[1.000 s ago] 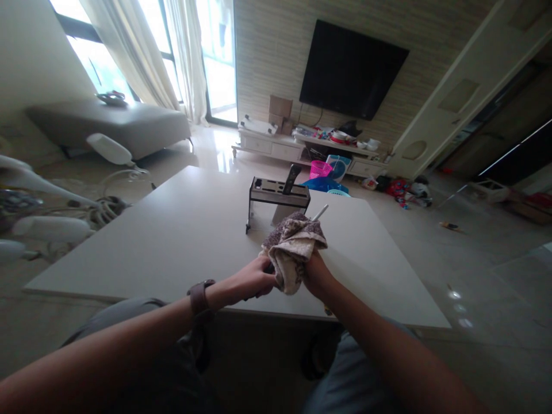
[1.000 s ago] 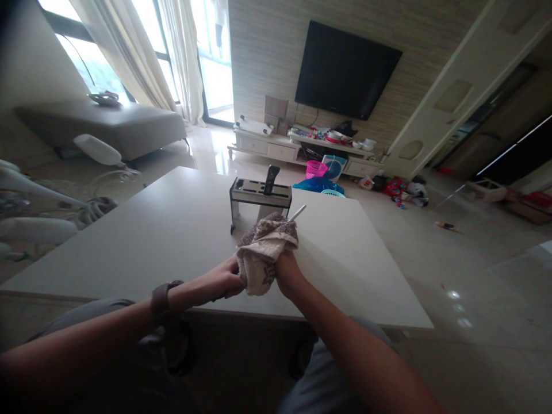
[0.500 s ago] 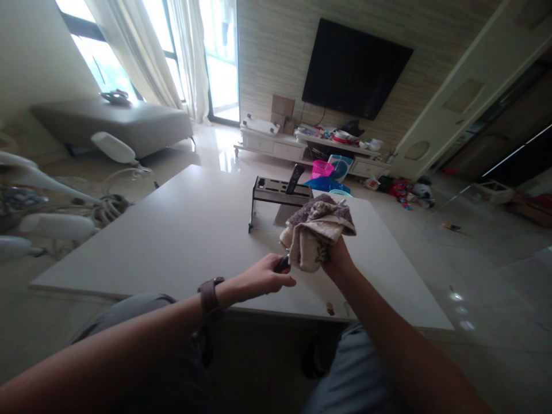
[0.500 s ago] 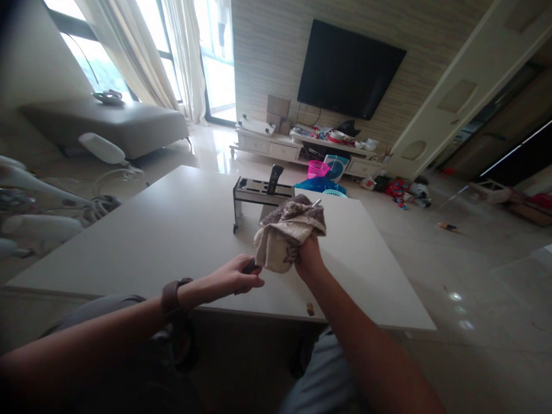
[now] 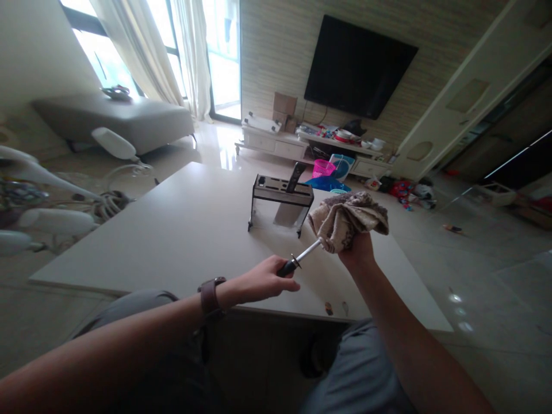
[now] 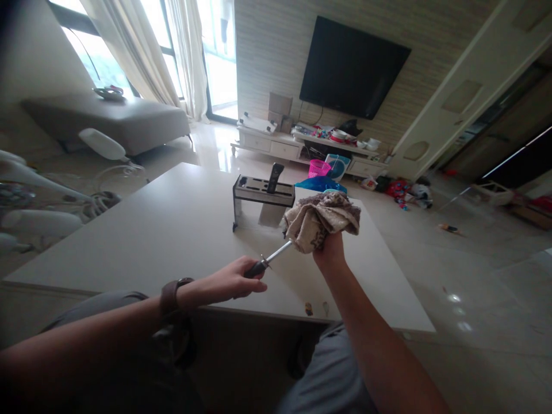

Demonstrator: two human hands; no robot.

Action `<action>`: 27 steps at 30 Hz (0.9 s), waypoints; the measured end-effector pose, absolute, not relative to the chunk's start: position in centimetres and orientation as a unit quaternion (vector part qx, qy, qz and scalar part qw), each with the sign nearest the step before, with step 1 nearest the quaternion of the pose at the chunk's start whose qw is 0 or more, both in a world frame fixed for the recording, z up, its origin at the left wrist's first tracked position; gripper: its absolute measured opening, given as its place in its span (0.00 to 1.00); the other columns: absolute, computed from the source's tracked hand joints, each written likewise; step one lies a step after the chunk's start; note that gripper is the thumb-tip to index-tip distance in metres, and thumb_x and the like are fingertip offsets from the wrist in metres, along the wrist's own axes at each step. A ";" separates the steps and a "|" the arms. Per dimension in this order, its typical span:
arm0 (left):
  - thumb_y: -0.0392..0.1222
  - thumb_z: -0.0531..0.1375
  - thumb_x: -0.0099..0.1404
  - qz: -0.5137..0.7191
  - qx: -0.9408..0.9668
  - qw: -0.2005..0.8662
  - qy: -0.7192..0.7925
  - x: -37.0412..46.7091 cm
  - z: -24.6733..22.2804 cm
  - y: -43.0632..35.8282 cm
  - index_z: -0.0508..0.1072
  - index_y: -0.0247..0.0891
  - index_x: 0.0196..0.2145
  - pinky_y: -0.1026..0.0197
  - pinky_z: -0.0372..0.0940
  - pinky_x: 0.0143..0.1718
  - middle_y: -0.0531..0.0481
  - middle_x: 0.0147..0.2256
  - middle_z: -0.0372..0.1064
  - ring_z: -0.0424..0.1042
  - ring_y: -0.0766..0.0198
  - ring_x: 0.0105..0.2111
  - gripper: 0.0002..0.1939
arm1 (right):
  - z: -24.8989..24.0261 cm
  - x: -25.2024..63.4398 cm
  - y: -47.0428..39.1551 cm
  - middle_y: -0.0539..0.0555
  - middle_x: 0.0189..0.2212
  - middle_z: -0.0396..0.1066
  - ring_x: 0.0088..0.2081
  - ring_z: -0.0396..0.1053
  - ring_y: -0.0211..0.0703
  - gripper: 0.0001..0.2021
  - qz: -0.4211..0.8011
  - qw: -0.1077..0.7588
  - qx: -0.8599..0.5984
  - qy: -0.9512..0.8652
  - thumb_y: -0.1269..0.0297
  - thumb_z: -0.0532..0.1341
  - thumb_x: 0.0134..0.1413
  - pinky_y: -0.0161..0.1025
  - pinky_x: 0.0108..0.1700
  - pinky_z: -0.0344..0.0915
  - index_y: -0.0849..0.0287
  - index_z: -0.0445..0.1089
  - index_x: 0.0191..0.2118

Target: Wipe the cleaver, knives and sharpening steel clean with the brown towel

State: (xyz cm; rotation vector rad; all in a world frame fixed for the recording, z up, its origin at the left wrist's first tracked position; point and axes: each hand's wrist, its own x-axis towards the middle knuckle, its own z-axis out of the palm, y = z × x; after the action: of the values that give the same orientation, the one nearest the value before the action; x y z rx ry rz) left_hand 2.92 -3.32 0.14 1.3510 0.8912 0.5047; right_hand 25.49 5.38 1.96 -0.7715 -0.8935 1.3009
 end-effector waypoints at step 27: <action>0.44 0.67 0.54 0.242 0.589 0.671 0.380 2.7 -0.5 -2.8 0.60 0.40 0.26 0.66 0.51 0.21 0.61 0.20 0.53 0.55 0.72 0.19 0.17 | 1.1 24.0 5.2 0.50 0.43 0.81 0.49 0.77 0.50 0.14 0.557 0.645 -0.356 -0.383 0.53 0.69 0.47 0.51 0.55 0.73 0.49 0.76 0.41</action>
State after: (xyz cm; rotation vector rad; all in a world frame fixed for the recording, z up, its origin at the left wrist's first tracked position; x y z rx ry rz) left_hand 2.69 -2.77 -0.47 1.3278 0.8562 0.5454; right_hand 24.05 5.19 1.06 -0.8104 -0.8722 1.2678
